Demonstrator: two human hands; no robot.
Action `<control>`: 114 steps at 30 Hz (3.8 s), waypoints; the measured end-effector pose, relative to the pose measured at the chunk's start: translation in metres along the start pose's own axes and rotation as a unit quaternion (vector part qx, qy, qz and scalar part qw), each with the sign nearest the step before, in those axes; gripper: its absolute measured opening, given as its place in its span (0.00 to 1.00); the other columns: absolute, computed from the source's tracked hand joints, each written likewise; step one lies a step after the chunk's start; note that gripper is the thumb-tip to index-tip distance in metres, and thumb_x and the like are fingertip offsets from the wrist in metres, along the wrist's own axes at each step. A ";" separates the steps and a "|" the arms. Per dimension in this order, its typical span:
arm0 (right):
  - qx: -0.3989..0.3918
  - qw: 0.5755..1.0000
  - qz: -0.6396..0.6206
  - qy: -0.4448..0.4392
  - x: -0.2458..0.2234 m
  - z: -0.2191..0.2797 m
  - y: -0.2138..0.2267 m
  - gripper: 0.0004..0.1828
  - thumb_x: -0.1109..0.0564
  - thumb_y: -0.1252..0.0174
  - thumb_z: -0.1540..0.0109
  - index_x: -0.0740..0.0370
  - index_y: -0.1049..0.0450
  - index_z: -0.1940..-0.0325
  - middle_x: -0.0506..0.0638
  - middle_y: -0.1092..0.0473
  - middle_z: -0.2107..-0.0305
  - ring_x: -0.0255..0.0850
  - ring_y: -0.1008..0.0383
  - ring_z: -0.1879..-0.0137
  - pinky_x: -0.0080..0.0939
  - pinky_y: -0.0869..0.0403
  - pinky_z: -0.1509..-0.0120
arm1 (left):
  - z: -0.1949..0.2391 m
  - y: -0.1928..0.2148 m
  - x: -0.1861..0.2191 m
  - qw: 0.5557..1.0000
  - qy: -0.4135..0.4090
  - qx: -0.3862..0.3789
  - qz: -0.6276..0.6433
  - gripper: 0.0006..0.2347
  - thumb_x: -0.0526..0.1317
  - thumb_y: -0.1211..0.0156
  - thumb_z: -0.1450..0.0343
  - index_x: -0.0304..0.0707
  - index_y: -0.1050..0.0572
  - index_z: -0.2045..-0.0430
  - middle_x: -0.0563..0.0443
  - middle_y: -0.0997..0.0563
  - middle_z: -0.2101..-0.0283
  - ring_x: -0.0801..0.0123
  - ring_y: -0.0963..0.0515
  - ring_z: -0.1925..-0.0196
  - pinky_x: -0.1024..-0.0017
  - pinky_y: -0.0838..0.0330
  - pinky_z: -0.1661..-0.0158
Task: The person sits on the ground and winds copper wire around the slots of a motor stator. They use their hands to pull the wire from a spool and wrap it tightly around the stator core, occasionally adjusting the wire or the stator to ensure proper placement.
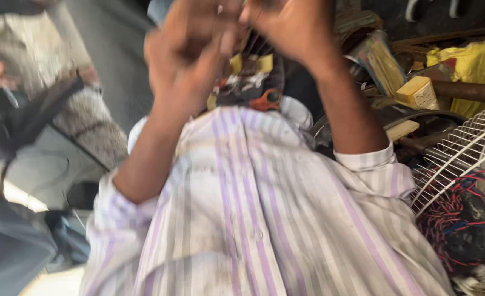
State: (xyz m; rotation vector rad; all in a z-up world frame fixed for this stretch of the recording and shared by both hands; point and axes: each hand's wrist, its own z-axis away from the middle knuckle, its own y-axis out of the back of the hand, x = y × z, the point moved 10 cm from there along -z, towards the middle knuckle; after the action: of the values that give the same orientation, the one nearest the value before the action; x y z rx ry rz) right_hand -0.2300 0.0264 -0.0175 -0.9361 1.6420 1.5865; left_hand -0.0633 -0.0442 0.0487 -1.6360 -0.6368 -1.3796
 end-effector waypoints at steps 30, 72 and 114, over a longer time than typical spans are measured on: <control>-0.077 0.971 0.218 0.055 -0.159 0.004 0.020 0.05 0.60 0.27 0.39 0.62 0.18 0.65 0.52 0.28 0.74 0.43 0.27 0.68 0.45 0.31 0.63 | 0.065 0.006 -0.021 0.888 -0.188 -0.139 -0.396 0.06 0.33 0.28 0.35 0.36 0.17 0.67 0.50 0.22 0.57 0.62 0.20 0.59 0.59 0.26 0.58; 0.041 0.993 0.000 -0.107 0.151 0.013 0.002 0.15 0.59 0.28 0.42 0.64 0.18 0.51 0.46 0.24 0.66 0.31 0.27 0.62 0.35 0.27 0.56 | 0.064 -0.054 0.006 0.782 -0.272 -0.217 -0.517 0.21 0.39 0.33 0.35 0.39 0.20 0.46 0.45 0.28 0.33 0.49 0.33 0.29 0.46 0.40 0.34; 0.093 0.987 0.104 -0.078 0.184 0.004 -0.009 0.11 0.60 0.28 0.39 0.63 0.17 0.53 0.53 0.23 0.62 0.36 0.22 0.61 0.35 0.24 0.57 | 0.062 -0.022 -0.021 0.889 -0.291 -0.099 -0.340 0.05 0.37 0.38 0.31 0.37 0.24 0.67 0.47 0.23 0.61 0.54 0.22 0.54 0.58 0.28 0.52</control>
State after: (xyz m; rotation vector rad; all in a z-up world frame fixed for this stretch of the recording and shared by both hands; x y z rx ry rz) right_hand -0.3194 0.0215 -0.1786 -0.5459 1.7846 1.5649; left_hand -0.0555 0.0237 0.0349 -2.1265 -1.5851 -1.4418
